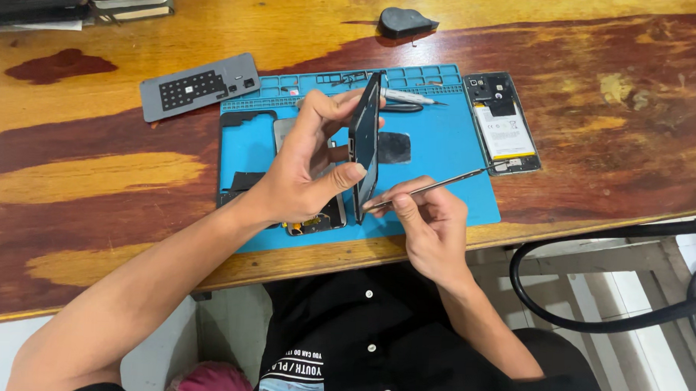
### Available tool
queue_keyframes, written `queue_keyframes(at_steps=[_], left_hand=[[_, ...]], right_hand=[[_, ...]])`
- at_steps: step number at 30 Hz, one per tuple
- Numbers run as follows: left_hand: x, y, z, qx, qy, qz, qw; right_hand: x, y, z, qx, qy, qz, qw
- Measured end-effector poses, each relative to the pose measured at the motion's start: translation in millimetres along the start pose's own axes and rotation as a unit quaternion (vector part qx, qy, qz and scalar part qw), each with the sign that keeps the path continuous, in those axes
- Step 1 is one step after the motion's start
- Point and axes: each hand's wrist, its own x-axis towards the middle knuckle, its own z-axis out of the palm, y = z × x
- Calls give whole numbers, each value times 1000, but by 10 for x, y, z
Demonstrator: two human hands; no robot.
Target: The person holds a disassembled phone frame and uses a metal pry tool to scrape old adhesive and residue from its edges and back. They then use a brush to sweep debris off the frame and continue prying components free, working over a blue repair mat with a battery and other phone parts laid out.
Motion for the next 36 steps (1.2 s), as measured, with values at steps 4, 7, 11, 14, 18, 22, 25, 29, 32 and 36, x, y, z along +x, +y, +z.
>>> queue_keyframes(at_steps=[4,7,11,14,18,22,25,29,32,36], left_hand=[[7,1,-10,-6,-4,3,1000],[-9,11,-2,13,-4,1,1000],[0,16,-1,5,-8,8,1000],[-11,19,18,12,-10,4,1000],[-5,26,-4,35,-16,4,999],[-20,14,12,27,-23,20,999],[-22,5,6,26,-20,9,999],[-37,2,4,23,-28,16,999],[-43,7,-1,23,-33,13,999],[-38,9,-2,22,-37,16,999]], right_hand=[[2,-2,-29,-31,-39,-14,999],[-11,-11,-25,-16,-35,-17,999],[-6,-46,-26,-43,-46,-8,998],[-11,-97,-25,-89,-52,0,995],[31,-154,15,-123,-56,12,991],[22,-239,42,-206,-59,20,977],[18,-279,56,-205,-65,-6,977],[7,-291,74,-228,-68,-18,971],[5,-285,91,-233,-62,-31,970],[-2,-290,109,-252,-47,-36,966]])
